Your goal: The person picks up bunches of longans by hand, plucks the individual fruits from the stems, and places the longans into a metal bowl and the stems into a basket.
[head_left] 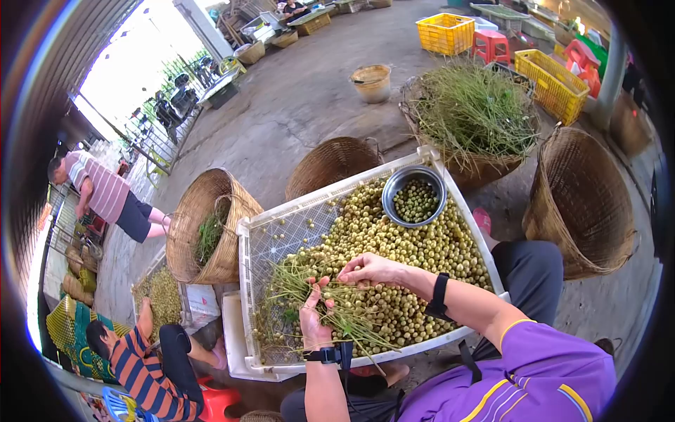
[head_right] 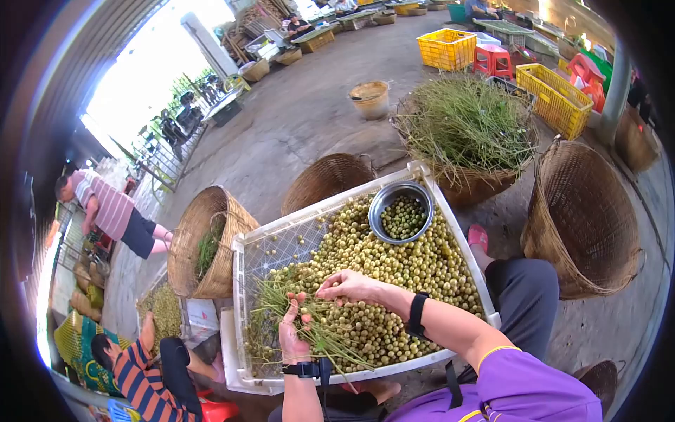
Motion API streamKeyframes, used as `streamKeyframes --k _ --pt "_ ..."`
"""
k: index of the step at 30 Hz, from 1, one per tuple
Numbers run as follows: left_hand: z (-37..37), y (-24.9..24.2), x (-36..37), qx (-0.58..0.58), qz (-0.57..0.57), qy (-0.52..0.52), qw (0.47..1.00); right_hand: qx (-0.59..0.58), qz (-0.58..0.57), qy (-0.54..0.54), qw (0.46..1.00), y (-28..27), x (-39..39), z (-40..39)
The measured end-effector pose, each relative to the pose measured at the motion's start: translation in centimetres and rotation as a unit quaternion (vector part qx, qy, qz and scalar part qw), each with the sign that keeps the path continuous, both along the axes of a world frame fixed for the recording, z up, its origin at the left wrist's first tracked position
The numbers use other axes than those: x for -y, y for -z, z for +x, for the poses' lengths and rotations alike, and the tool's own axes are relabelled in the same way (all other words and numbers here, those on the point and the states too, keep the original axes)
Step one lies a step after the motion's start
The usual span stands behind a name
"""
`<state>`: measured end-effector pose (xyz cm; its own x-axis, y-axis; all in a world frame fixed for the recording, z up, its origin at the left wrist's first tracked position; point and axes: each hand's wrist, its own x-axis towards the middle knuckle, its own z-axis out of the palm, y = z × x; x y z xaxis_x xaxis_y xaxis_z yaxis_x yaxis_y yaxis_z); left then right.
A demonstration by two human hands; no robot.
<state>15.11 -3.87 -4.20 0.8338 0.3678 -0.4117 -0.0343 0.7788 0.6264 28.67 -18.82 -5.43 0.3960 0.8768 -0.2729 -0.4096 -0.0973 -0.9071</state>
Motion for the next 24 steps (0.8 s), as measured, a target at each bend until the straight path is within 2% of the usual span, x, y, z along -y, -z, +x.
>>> streamKeyframes --k 3,5,8,15,18,19,22,23,24 --pt "0.4 0.4 0.4 -0.006 0.061 0.031 0.998 0.047 0.038 -0.027 0.998 0.5 -0.8 -0.2" --pt "1.0 0.4 1.2 -0.018 0.088 -0.028 0.996 0.078 0.061 -0.032 0.995 1.0 -1.2 -0.4" --pt "1.3 1.2 1.5 -0.011 0.115 -0.036 0.993 0.104 0.135 -0.005 0.985 2.6 -2.0 -0.9" --pt "1.1 0.7 1.7 -0.023 0.170 0.007 0.985 0.112 0.052 0.006 0.992 1.2 -0.9 -1.3" --pt "1.0 0.1 2.0 -0.042 0.174 0.025 0.984 0.276 -0.030 0.018 0.960 0.7 -0.5 -1.4" --pt "0.9 0.1 2.1 -0.065 0.170 0.027 0.983 0.277 -0.030 0.019 0.960 0.5 -0.4 -1.5" --pt "1.2 1.2 2.2 -0.066 0.187 0.034 0.980 0.418 -0.092 0.016 0.904 -0.9 -0.2 -2.0" --pt "1.2 1.5 2.3 -0.061 0.190 0.042 0.979 0.418 -0.093 0.016 0.903 -0.7 -0.2 -2.0" --pt "1.3 1.3 2.4 -0.065 0.211 0.051 0.974 0.491 -0.103 0.016 0.865 -0.3 -0.3 -2.1"
